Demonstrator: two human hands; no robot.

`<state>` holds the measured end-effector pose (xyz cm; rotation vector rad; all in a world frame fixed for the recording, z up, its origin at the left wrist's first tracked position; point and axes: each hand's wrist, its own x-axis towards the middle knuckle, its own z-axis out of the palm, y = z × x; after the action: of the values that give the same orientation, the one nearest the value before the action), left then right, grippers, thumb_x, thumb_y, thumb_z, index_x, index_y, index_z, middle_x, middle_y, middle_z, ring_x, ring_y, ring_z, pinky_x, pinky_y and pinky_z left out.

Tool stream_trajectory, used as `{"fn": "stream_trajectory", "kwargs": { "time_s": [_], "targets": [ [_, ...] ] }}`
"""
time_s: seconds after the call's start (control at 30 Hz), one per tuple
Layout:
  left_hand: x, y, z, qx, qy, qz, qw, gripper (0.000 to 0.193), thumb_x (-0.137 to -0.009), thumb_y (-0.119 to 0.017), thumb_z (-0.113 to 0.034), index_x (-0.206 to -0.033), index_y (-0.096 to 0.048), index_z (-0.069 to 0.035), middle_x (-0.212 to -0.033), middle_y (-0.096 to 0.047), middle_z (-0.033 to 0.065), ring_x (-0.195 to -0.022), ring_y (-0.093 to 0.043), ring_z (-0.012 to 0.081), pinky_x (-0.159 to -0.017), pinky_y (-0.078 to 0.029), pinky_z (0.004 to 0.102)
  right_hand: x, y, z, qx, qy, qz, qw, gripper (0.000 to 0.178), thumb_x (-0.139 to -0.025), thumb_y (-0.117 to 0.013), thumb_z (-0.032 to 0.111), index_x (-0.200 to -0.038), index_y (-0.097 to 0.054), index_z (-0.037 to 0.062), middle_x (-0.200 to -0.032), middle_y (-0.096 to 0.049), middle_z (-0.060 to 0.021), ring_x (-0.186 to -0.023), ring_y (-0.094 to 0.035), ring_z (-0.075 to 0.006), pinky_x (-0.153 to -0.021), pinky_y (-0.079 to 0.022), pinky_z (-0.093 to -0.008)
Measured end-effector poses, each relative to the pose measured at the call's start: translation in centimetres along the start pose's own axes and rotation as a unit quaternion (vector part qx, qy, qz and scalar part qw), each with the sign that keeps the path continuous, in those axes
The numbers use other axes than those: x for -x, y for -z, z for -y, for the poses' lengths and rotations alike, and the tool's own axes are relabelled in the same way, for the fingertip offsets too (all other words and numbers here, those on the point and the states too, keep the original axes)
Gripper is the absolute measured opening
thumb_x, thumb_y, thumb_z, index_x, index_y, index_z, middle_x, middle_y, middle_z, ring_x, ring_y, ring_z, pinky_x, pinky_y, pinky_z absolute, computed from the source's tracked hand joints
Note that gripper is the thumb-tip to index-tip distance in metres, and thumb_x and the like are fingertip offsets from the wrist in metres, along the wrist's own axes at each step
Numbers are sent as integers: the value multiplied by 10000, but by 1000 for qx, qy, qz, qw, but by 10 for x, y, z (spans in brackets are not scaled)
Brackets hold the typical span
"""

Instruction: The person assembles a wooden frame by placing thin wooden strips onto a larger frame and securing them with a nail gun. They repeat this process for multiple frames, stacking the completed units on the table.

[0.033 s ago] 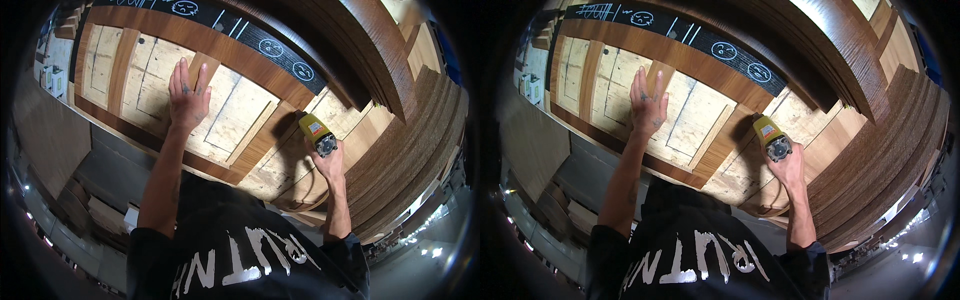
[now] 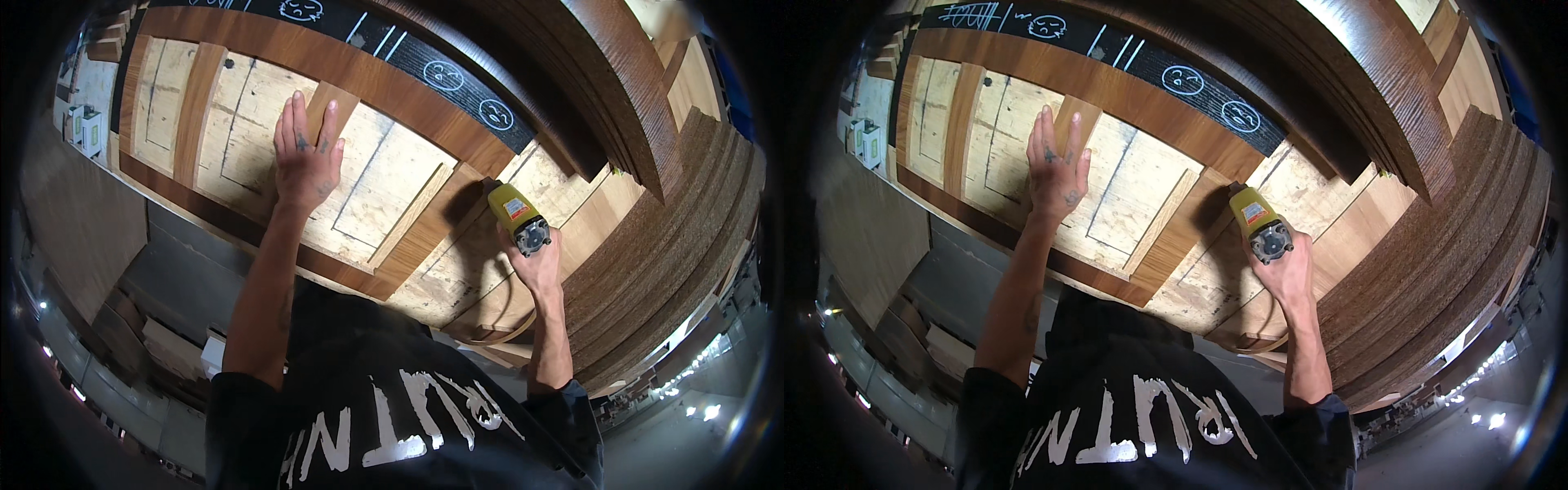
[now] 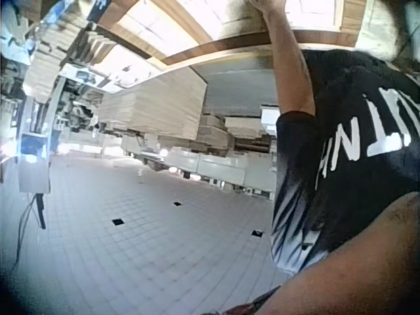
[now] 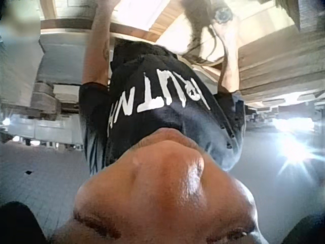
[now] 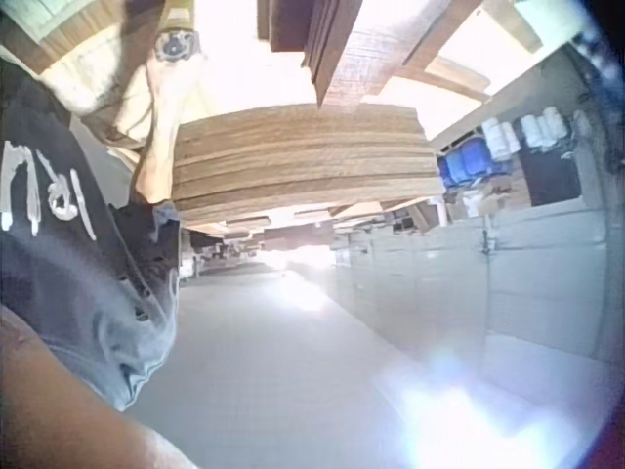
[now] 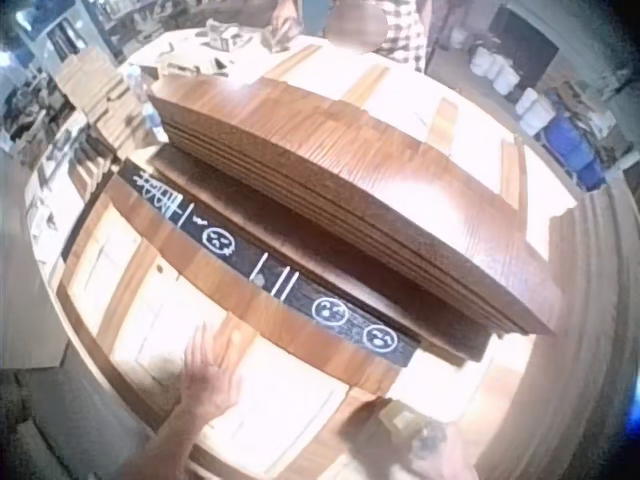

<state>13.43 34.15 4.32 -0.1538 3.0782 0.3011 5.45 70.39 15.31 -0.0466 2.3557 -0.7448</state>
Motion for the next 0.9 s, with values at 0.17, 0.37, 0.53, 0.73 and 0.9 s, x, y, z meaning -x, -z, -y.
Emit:
{"fn": "stream_trajectory", "kwargs": {
  "time_s": [0.17,0.37,0.53,0.73,0.9],
  "targets": [
    [1,-1,1,5,-2,-9,1000,707,-994,-603,-247,-1614,-274,-162,-1632,-192,297,-1493,-251,463,-1189,-262,557,0,-4,-1,50,13,16,999,251,-771,-791,136,-922,-663,-18,-753,-706,-216,-726,-718,-400,-656,-574,-426],
    [0,1,1,4,7,5,1000,679,-1001,-589,-260,-1609,-305,-153,-1632,-186,302,-1498,-234,468,-1191,-262,561,-2,-5,5,57,1,6,998,258,-768,-788,134,-939,-679,-27,-777,-711,-233,-749,-723,-403,-673,-574,-428],
    [1,1,2,17,4,4,1000,658,-1019,-555,-275,-1613,-302,-148,-1635,-172,304,-1502,-216,473,-1202,-243,563,-6,3,23,46,-3,23,999,281,-773,-779,136,-972,-707,-49,-813,-726,-241,-767,-748,-364,-692,-581,-409],
    [3,0,2,20,21,22,999,676,-1024,-543,-287,-1630,-265,-177,-1647,-129,301,-1518,-171,464,-1222,-194,558,-16,-5,35,36,2,38,999,274,-779,-779,147,-964,-709,-41,-801,-728,-230,-760,-749,-352,-697,-585,-403],
    [4,1,4,21,11,17,1000,701,-1030,-526,-310,-1645,-211,-196,-1654,-115,294,-1528,-149,453,-1229,-183,552,-13,-8,38,74,10,17,997,260,-778,-775,141,-958,-706,-34,-794,-721,-235,-769,-737,-382,-697,-578,-416]
  ]
}}
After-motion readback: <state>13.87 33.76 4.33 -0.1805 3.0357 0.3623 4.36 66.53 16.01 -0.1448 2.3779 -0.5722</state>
